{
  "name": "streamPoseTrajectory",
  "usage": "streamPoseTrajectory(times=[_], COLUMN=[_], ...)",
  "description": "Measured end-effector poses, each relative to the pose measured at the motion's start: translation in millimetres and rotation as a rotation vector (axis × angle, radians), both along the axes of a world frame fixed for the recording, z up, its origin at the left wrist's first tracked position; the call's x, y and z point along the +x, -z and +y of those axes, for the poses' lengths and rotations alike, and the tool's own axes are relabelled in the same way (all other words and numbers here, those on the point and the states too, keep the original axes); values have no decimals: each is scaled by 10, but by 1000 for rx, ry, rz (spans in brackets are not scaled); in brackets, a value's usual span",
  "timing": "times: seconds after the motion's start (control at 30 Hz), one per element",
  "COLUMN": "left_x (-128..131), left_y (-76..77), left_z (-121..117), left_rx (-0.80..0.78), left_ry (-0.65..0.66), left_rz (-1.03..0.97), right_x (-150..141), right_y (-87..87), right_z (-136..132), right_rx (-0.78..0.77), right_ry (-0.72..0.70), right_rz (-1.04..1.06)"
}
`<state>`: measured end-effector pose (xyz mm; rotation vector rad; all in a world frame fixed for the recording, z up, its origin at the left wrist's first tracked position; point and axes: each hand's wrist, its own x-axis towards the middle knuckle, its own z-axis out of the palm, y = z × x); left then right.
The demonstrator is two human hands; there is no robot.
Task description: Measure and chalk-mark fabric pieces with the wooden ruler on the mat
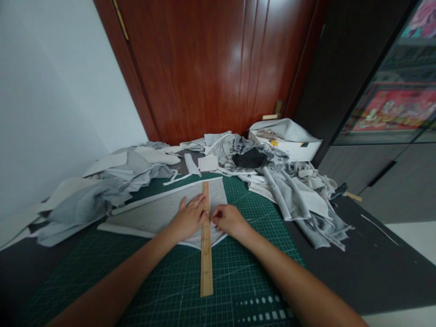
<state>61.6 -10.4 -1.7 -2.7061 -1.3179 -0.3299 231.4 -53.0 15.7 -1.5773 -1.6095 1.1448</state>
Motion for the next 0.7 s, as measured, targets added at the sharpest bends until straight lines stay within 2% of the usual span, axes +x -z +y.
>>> streamPoseTrajectory(times=[0.1, 0.33, 0.7], left_x=[-3, -8, 1], left_y=[27, 61, 25], left_z=[3, 13, -2], left_rx=[18, 39, 10], left_ry=[9, 18, 11], left_rz=[-6, 12, 25], right_x=[-18, -26, -17], right_y=[-17, -67, -36], right_z=[-32, -120, -158], right_rx=[23, 107, -62], right_ry=[11, -27, -85], right_rz=[-32, -270, -66])
